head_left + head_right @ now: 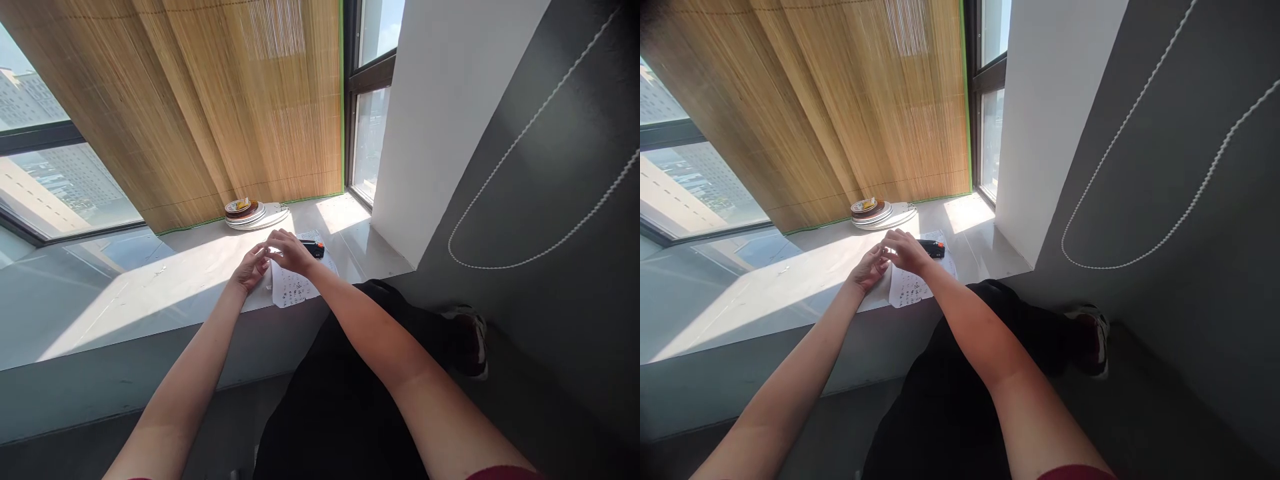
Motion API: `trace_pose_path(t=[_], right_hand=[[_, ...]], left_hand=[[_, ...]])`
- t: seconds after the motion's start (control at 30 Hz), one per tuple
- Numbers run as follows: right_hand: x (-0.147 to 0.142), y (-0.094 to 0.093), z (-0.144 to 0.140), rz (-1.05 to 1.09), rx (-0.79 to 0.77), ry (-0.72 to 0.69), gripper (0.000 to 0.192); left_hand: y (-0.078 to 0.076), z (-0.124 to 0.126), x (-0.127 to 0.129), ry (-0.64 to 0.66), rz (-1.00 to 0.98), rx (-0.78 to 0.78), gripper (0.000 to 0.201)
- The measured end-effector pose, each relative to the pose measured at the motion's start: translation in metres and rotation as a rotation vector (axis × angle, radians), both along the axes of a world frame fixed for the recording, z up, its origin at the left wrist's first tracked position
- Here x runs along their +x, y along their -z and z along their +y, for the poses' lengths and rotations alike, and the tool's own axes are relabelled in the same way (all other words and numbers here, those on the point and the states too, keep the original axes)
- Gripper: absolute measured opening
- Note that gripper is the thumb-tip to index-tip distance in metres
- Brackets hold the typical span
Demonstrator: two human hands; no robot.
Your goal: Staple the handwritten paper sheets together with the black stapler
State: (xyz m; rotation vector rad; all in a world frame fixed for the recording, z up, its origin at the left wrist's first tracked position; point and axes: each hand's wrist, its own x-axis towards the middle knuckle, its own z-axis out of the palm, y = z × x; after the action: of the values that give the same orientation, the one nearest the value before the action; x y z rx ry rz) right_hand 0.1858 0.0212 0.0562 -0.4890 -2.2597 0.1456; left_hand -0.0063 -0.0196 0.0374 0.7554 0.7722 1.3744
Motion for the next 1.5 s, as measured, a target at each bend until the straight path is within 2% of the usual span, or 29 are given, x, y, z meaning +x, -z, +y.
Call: trace_pose_path(t=[0.07,0.2,0.37,0.57,0.9,1.23,1.37,1.5], right_hand=[[-0.001,0.000,0.001,0.017,-0.005,-0.025,0.008],[-0.002,0.000,-0.001,0.086,-0.012,-0.047,0.009],[-0.015,0.006,-0.008,0.021,-0.041,-0.121,0.016],[-0.036,0.015,-0.015,-0.045,-0.100,-0.207,0.019],[-0.041,0.014,-0.024,-0.057,-0.246,-0.226,0.026],[-0.043,0.012,-0.031,-0.076,-0.353,-0.203,0.024],[-0.039,0.008,-0.031,-0.107,-0.400,-0.238,0.025],[-0.035,0.007,-0.028,-0.064,-0.439,-0.205,0.020]], left_hand=[[-0.002,-0.001,0.002,0.000,-0.002,-0.007,0.034],[-0.008,-0.004,0.005,-0.051,-0.109,-0.034,0.019],[-0.012,-0.003,0.002,-0.138,-0.235,-0.069,0.057],[-0.011,-0.001,0.000,-0.150,-0.225,-0.078,0.078],[-0.011,0.000,-0.001,-0.131,-0.238,-0.055,0.075],[-0.013,-0.003,0.002,-0.173,-0.242,-0.044,0.072],[-0.013,-0.003,0.001,-0.142,-0.291,-0.017,0.070],[-0.013,-0.003,-0.001,-0.126,-0.305,-0.015,0.069]])
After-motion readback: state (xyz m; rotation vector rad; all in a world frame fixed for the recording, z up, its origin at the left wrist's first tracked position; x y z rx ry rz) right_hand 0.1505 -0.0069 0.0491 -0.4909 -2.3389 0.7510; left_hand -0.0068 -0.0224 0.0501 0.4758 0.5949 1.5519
